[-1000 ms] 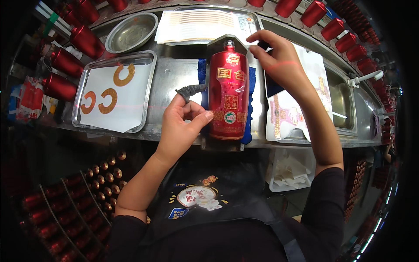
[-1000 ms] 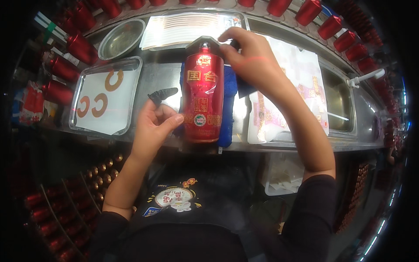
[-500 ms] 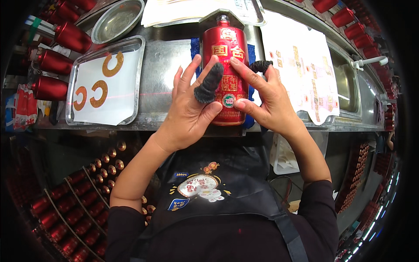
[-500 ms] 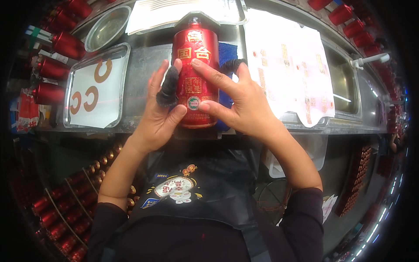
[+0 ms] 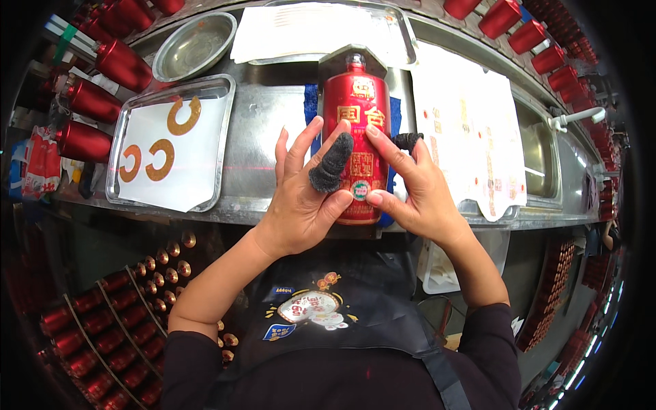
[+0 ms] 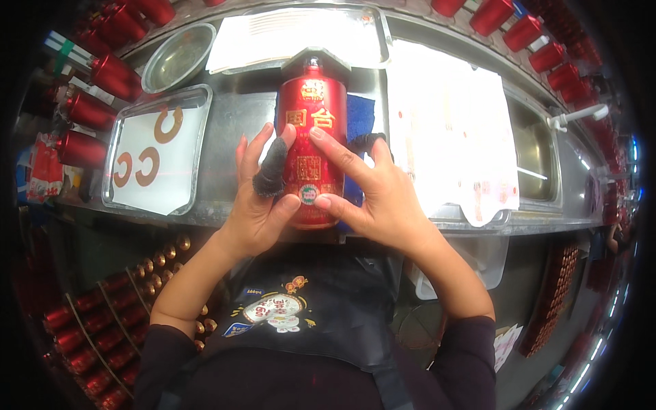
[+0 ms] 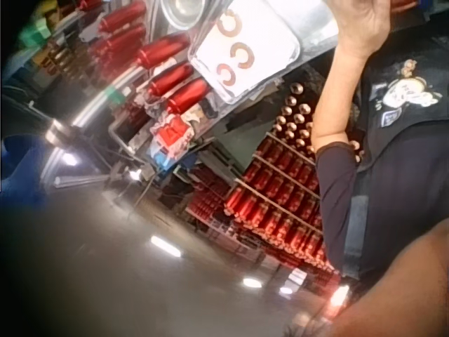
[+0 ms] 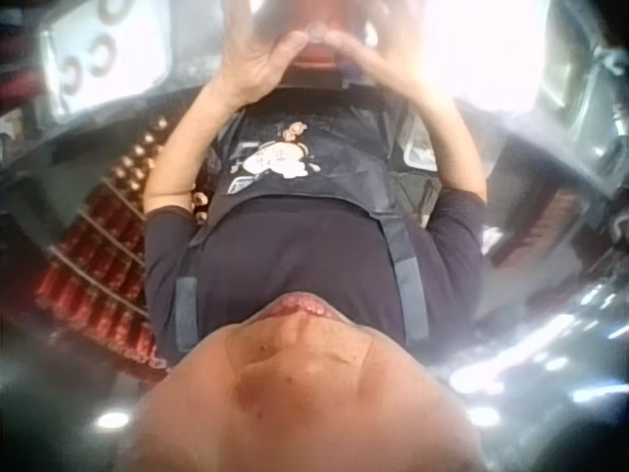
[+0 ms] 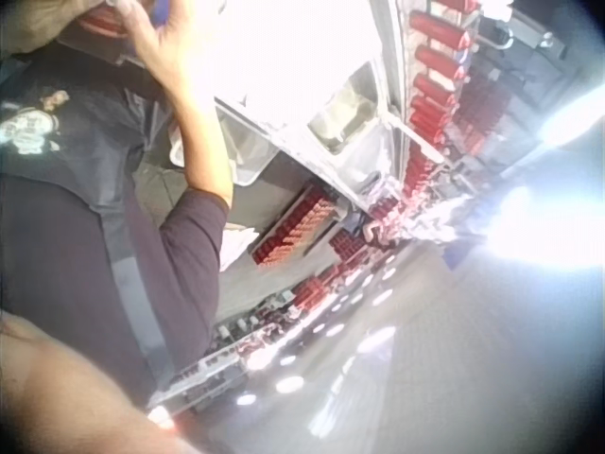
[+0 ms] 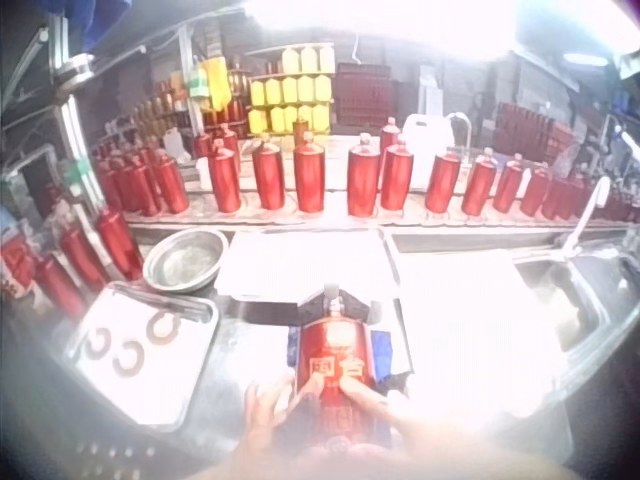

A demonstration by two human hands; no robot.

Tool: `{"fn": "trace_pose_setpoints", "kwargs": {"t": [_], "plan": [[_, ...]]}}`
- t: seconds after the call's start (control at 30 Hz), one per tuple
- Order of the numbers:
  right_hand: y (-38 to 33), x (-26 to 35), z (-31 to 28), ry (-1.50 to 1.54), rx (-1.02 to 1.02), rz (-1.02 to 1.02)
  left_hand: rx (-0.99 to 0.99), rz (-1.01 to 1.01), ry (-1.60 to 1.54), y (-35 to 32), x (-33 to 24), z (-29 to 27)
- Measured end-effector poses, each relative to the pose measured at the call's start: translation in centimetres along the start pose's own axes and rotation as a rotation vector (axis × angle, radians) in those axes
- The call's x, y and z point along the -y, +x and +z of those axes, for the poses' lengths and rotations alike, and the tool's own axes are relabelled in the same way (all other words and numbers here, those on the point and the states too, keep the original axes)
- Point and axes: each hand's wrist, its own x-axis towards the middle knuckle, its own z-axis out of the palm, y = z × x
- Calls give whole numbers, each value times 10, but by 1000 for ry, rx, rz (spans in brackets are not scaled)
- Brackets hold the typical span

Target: The person assembles red cylindrical bottles by placing a gold ring on the neck, screwing on the red body, and applying a label. The person then wipes the bottle with a cloth and places it on a tray.

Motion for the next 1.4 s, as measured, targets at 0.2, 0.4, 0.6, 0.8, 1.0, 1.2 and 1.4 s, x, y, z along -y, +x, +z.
{"fn": "trace_pose_setpoints", "kwargs": {"t": [0.2,0.4,0.6,0.8,1.0,1.2,1.4], "plan": [[12,3,-11,-107,-18,68,-52,-26,27,13,3,-2],[22,6,-9,-63,-21,75,-33,-15,83,17,2,0],[18,5,-11,-19,-33,67,-28,-12,22,16,3,-3],[16,8,-8,-67,10,49,13,-18,13,14,3,-4],[22,11,-14,-60,1,96,-2,-1,13,16,6,-3],[25,15,-9,-43,-40,73,-7,-4,-4,15,9,-3],[21,16,-12,-10,-6,127,-9,25,-5,15,8,-3]]}}
